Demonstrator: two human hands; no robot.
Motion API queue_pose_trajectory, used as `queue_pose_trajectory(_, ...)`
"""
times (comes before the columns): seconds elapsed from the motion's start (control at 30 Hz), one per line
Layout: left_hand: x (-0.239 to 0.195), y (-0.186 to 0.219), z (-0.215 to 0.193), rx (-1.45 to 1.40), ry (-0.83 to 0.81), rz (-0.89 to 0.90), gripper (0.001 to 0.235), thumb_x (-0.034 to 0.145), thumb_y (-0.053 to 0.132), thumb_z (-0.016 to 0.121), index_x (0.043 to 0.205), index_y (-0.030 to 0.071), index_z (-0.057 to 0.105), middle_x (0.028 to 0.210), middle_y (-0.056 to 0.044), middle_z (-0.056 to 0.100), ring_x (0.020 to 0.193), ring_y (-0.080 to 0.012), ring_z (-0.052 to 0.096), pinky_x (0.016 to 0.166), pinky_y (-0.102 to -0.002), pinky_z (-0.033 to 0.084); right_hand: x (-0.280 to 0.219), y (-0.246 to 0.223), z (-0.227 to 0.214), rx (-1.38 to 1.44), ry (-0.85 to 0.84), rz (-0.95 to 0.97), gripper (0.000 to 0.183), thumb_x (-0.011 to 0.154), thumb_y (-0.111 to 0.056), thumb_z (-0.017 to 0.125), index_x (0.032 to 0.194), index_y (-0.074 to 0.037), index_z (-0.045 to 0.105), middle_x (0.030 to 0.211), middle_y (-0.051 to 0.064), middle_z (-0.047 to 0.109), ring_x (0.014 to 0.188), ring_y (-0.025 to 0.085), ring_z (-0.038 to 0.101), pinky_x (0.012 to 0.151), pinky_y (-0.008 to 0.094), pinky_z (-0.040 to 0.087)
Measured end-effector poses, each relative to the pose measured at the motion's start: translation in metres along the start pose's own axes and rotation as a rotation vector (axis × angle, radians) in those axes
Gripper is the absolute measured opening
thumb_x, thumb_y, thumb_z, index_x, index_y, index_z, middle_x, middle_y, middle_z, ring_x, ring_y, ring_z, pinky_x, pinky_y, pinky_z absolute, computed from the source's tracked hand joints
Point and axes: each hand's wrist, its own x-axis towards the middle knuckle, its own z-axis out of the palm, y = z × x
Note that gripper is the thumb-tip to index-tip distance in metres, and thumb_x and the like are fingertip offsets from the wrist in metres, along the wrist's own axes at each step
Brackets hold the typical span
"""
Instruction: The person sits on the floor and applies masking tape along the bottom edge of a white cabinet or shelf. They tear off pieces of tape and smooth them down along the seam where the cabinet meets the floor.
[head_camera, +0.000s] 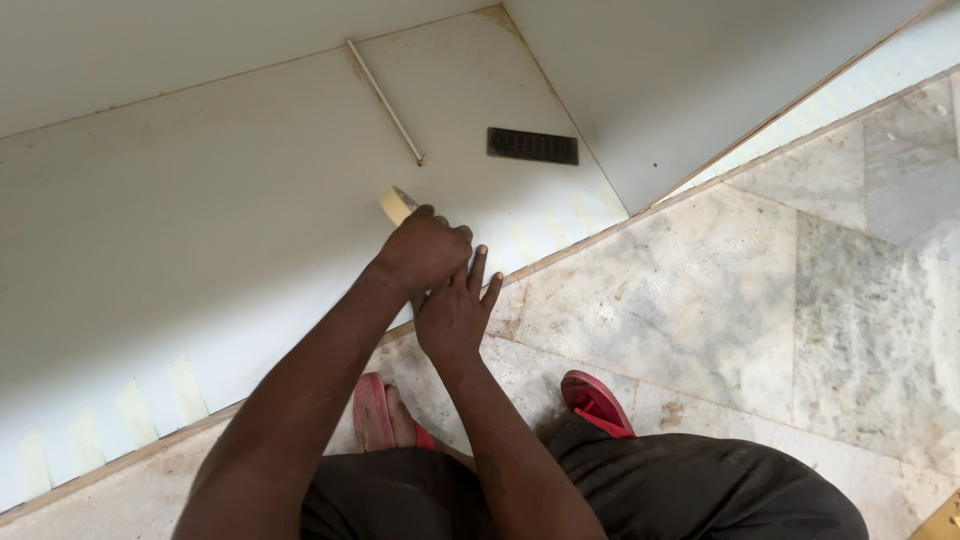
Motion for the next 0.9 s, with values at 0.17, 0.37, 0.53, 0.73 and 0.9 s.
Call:
queue_pose_trajectory(0.17,-0.048,-0.014,-0.031,-0.087,0.359,-0.271,0.011,0.09,0.015,0.069,0.1,0.012,0.073,0.102,-0.006,0.071,0.082,-0.0239,0.071,0.079,-0.046,0.056,0.01,-0.005,-0.001,-0.046,0.121,-0.03,0.087,0.098,-0.055,0.053,0.157,0.003,0.027,0.17,0.018,0.017,0.155,0.041,0.01,0.117,0.071,0.009)
queue_pose_trajectory(0.37,-0.105,0.015,-0.081,-0.852,1.075,-0.672,0.026,0.103,0.016,0.061,0.129,0.01,0.066,0.118,-0.01,0.065,0.084,-0.0183,0.071,0.068,-0.033,0.06,0.037,0.039,-0.013,0.103,0.132,-0.152,0.073,0.104,-0.051,0.043,0.16,-0.006,0.031,0.17,0.01,0.017,0.156,0.039,0.01,0.12,0.064,0.01)
queue_pose_trajectory(0.53,-0.129,0.052,-0.087,-1.317,1.004,-0.883,0.044,0.107,0.02,0.054,0.15,0.012,0.05,0.09,-0.008,0.072,0.068,-0.0103,0.065,0.063,-0.027,0.054,-0.003,0.074,-0.022,-0.106,0.216,-0.352,0.06,0.105,-0.037,0.042,0.158,-0.009,0.04,0.169,0.008,0.031,0.158,0.036,0.015,0.125,0.059,0.012)
queue_pose_trajectory(0.73,-0.118,0.066,-0.071,-1.419,0.873,-0.909,0.05,0.106,0.023,0.055,0.154,0.014,0.044,0.08,-0.007,0.071,0.068,-0.0091,0.067,0.064,-0.027,0.056,-0.022,0.065,-0.025,-0.184,0.059,-0.372,0.057,0.101,-0.039,0.045,0.152,-0.014,0.046,0.163,0.003,0.04,0.157,0.033,0.019,0.125,0.06,0.012)
queue_pose_trajectory(0.9,-0.105,0.074,-0.064,-1.459,0.83,-0.799,0.05,0.103,0.022,0.057,0.151,0.013,0.047,0.089,-0.006,0.072,0.073,-0.0093,0.07,0.065,-0.027,0.058,0.015,0.051,-0.024,-0.091,0.078,-0.39,0.065,0.1,-0.047,0.045,0.152,-0.01,0.046,0.163,0.007,0.036,0.151,0.036,0.02,0.118,0.063,0.013)
